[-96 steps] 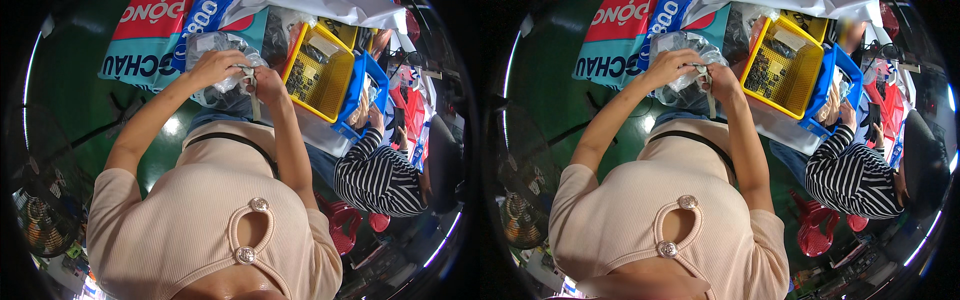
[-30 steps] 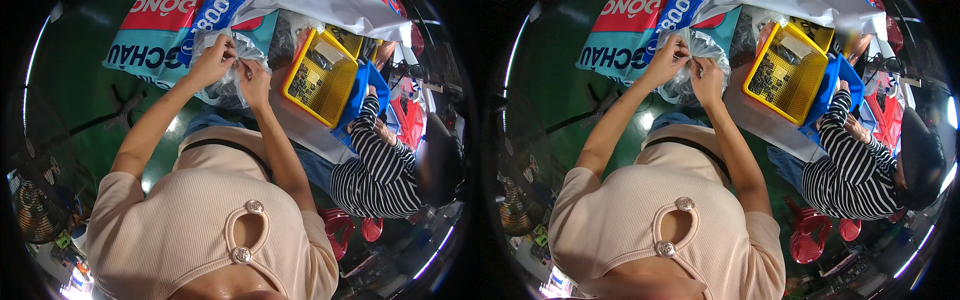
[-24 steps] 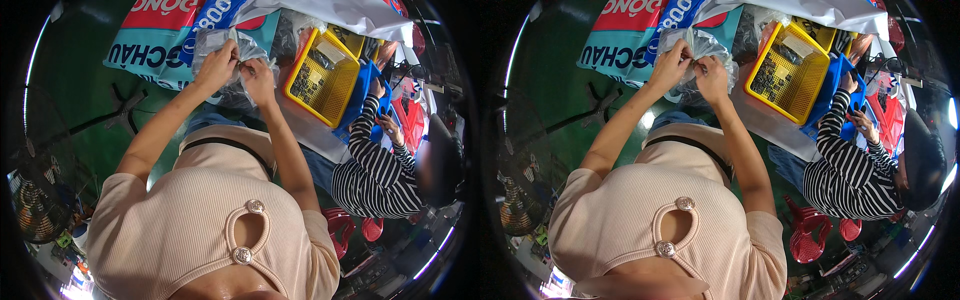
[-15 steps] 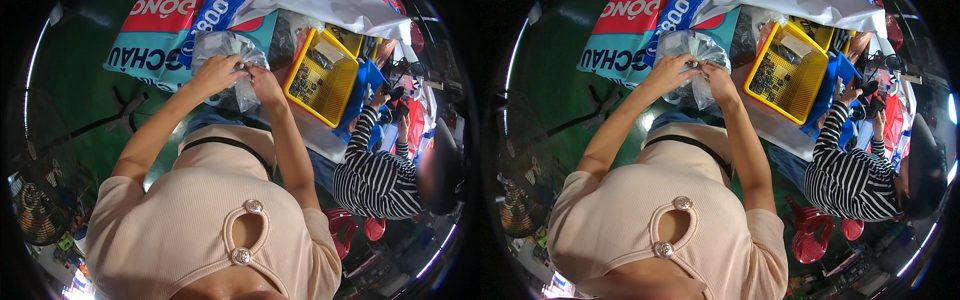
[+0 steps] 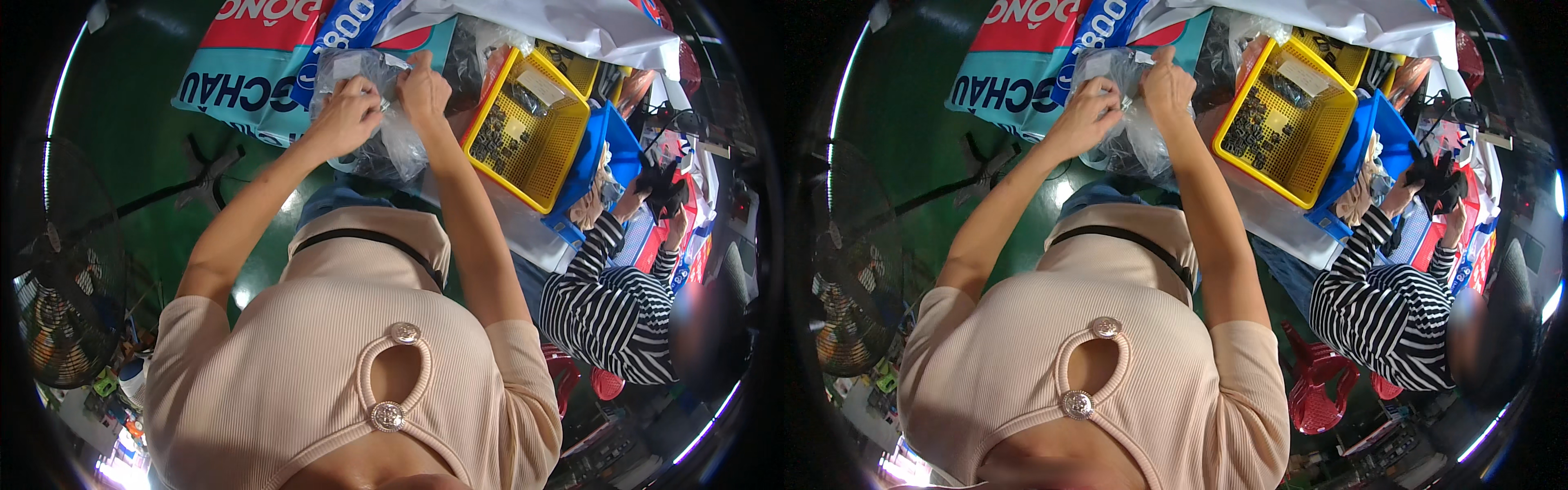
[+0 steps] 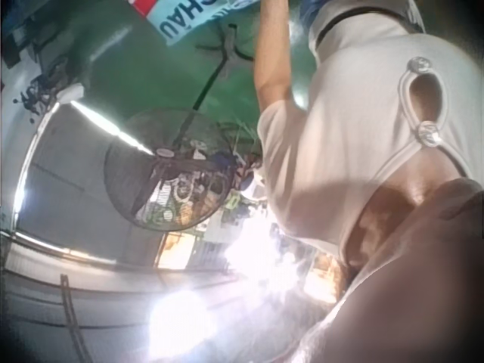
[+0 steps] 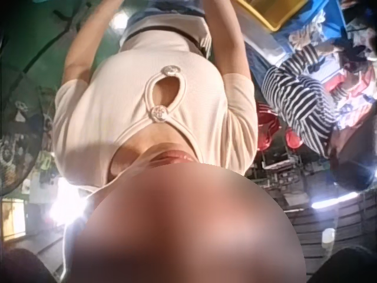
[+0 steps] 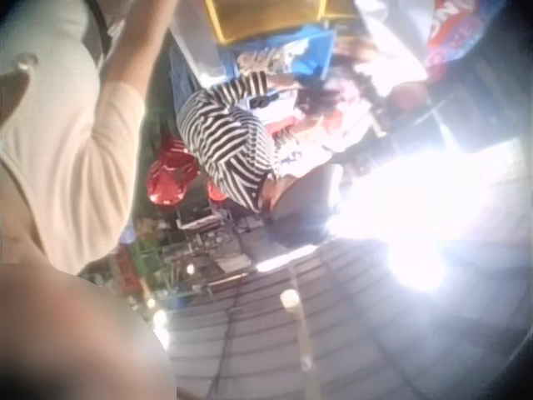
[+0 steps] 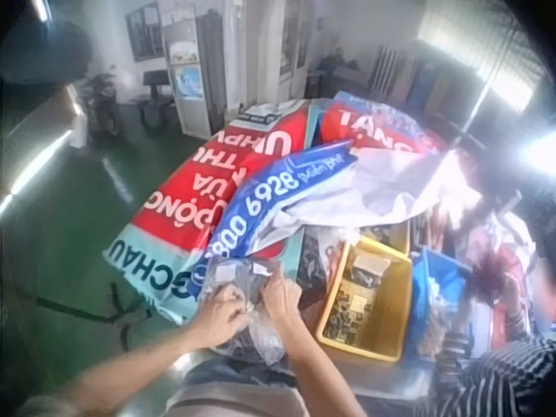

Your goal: The person places small black components from a red basket into a clear plastic bag, ties the bag, writes on a label, retrieves tape from a cabinet, and applies the label to the bag. The person then places the labeled bag into a larger bag and ties it.

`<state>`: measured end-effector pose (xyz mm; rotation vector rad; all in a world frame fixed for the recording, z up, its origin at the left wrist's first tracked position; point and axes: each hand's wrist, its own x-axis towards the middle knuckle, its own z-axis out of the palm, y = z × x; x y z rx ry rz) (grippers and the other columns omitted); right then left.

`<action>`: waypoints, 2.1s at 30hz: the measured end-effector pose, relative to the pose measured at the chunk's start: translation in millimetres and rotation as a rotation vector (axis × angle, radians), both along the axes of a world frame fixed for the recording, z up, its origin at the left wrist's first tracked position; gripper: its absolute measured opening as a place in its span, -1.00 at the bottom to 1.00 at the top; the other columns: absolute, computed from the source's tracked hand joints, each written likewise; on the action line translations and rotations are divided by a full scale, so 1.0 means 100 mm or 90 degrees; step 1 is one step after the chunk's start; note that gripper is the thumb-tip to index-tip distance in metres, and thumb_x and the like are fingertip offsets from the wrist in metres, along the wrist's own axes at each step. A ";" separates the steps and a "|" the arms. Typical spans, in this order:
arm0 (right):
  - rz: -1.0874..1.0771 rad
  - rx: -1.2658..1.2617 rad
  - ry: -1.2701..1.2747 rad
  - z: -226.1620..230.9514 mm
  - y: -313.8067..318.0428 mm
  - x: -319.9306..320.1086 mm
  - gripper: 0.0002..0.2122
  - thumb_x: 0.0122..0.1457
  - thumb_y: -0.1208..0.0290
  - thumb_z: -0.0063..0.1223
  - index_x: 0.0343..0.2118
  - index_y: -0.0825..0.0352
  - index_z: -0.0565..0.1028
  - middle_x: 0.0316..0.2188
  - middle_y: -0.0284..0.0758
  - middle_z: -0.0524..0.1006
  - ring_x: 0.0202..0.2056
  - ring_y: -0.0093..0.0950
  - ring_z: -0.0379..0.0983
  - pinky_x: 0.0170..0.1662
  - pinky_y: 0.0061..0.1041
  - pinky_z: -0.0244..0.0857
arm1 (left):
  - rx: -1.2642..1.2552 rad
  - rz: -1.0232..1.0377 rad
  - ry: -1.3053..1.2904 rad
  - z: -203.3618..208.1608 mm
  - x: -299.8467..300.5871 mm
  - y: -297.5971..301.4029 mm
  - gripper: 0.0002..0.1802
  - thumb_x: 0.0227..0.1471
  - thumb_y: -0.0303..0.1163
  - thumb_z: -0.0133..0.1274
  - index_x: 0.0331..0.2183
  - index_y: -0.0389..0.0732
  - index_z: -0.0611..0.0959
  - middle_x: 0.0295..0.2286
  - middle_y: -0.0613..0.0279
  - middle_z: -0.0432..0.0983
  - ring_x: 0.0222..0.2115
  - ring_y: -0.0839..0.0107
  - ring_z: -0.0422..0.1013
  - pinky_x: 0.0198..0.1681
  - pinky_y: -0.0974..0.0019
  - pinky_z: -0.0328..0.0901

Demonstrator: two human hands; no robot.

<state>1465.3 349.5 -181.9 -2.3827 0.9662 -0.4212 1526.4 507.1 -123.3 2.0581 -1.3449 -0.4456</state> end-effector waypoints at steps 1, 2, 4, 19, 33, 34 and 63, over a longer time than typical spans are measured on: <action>0.016 -0.055 -0.041 -0.08 -0.02 0.08 -0.73 -0.03 0.37 0.01 -0.26 0.26 0.27 -0.56 -0.11 0.53 -0.51 -0.12 0.49 -0.42 -0.19 0.33 | -0.018 0.007 -0.041 -0.01 -0.03 0.02 -0.90 -0.14 -0.48 0.03 -0.53 -0.29 0.46 -0.27 0.10 0.34 -0.14 0.09 0.22 -0.06 0.18 0.13; 0.021 -0.128 -0.104 -0.17 -0.04 0.15 -0.74 -0.03 0.39 -0.02 -0.27 0.24 0.24 -0.60 -0.13 0.53 -0.55 -0.12 0.48 -0.48 -0.17 0.32 | -0.010 0.006 -0.017 -0.01 -0.06 0.05 -0.90 -0.13 -0.48 0.02 -0.52 -0.30 0.45 -0.26 0.10 0.33 -0.15 0.10 0.22 -0.06 0.18 0.13; 0.065 -0.122 0.001 -0.33 -0.03 0.24 -0.75 -0.03 0.41 -0.03 -0.27 0.23 0.22 -0.61 -0.14 0.53 -0.57 -0.13 0.48 -0.51 -0.17 0.32 | 0.029 0.018 0.037 -0.01 -0.11 0.10 -0.90 -0.13 -0.50 0.01 -0.51 -0.30 0.43 -0.26 0.11 0.33 -0.17 0.10 0.22 -0.06 0.17 0.13; 0.188 0.032 0.018 0.14 0.64 -0.37 -0.08 -0.36 -0.08 0.30 0.14 0.13 0.16 0.17 -0.10 0.07 0.23 -0.10 -0.14 0.10 0.27 -0.30 | 0.043 0.164 0.458 0.07 0.11 0.34 -0.61 0.17 -0.18 -0.18 -0.09 -0.25 0.44 -0.25 0.21 0.40 -0.28 0.48 0.37 -0.22 0.38 0.36; 0.055 -0.107 -0.307 0.61 0.78 -0.45 -0.76 -0.27 0.42 0.19 -0.46 0.38 0.49 -0.59 -0.25 0.48 -0.60 -0.34 0.40 -0.51 -0.41 0.24 | -0.209 0.124 0.304 0.36 1.68 -0.46 -0.77 0.14 -0.35 -0.12 -0.26 -0.26 0.55 -0.34 0.25 0.53 -0.31 0.50 0.43 -0.25 0.45 0.32; -0.002 -0.127 -0.327 0.75 0.81 -0.49 -0.88 -0.22 0.50 0.18 -0.60 0.35 0.45 -0.68 -0.32 0.43 -0.67 -0.40 0.36 -0.56 -0.47 0.20 | -0.209 0.104 0.248 0.30 1.70 -0.62 -0.80 0.12 -0.37 -0.09 -0.27 -0.25 0.56 -0.34 0.23 0.53 -0.32 0.47 0.45 -0.25 0.44 0.33; -0.242 -0.077 -0.426 1.80 0.48 -2.39 -0.80 0.15 0.38 -0.06 -0.52 0.39 0.31 -0.59 -0.32 0.33 -0.49 -0.50 0.25 -0.31 -0.49 0.15 | 0.090 0.062 -0.474 -0.50 0.86 -1.90 -0.80 -0.11 -0.49 -0.07 -0.34 -0.23 0.55 -0.24 0.17 0.43 -0.14 0.11 0.27 -0.11 0.12 0.27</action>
